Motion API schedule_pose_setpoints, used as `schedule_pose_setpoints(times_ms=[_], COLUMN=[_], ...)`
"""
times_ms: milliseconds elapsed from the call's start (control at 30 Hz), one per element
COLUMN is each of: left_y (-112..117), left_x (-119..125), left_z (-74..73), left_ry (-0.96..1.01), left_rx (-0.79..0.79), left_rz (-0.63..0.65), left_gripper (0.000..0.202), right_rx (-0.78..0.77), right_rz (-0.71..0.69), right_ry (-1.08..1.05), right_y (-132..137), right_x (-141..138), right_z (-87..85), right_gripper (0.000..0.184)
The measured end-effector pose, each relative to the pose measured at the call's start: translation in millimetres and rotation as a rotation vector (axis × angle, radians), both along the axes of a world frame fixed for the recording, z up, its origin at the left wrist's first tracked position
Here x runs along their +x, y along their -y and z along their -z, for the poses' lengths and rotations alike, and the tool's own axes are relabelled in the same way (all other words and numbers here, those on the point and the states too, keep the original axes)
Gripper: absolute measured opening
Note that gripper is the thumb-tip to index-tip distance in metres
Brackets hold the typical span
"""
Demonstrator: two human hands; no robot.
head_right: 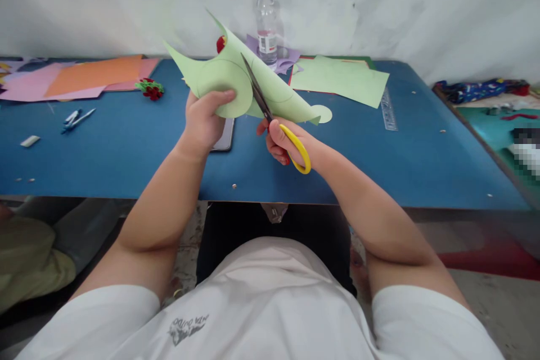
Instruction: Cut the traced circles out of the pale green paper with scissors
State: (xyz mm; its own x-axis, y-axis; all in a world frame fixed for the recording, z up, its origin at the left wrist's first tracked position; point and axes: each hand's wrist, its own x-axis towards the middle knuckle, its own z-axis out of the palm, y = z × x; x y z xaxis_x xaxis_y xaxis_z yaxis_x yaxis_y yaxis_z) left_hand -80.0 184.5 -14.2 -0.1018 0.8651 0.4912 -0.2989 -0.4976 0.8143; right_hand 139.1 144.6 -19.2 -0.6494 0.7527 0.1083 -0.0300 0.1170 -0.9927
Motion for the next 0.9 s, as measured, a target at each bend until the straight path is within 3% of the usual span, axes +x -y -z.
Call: schedule_pose_setpoints(times_ms=[133, 333, 467, 600, 733, 800, 900], left_y=[-0.6, 1.5, 3.0, 7.6, 15.1, 15.3, 9.5], left_x=[-5.5, -12.7, -9.7, -10.0, -14.2, -15.4, -14.2], left_z=[-0.7, -2.6, -4.3, -10.8, -16.0, -15.4, -10.6], left_ry=[-0.058, -0.13, -0.246, -0.452, -0.622, -0.623, -0.48], left_rx=[-0.048, -0.035, 0.014, 0.22, 0.354, 0.364, 0.32], left_rz=[-0.062, -0.087, -0.078, -0.099, -0.133, -0.125, -0.089], left_gripper=[0.021, 0.059, 0.046, 0.047, 0.031, 0.027, 0.038], right_rx=[-0.018, -0.023, 0.002, 0.01, -0.035, -0.047, -0.071], right_rz=[0.023, -0.051, -0.074, -0.079, -0.126, -0.041, 0.08], right_ry=[-0.033, -0.035, -0.014, -0.001, 0.006, 0.017, 0.059], right_y=[-0.4, -6.1, -8.1, -10.2, -9.0, -5.3, 0.0], right_x=[-0.9, 0.3, 5.4, 8.1, 8.1, 7.5, 6.1], right_z=[3.6, 5.7, 6.0, 6.3, -0.9, -6.9, -14.2], right_gripper=[0.089, 0.089, 0.087, 0.087, 0.087, 0.084, 0.083])
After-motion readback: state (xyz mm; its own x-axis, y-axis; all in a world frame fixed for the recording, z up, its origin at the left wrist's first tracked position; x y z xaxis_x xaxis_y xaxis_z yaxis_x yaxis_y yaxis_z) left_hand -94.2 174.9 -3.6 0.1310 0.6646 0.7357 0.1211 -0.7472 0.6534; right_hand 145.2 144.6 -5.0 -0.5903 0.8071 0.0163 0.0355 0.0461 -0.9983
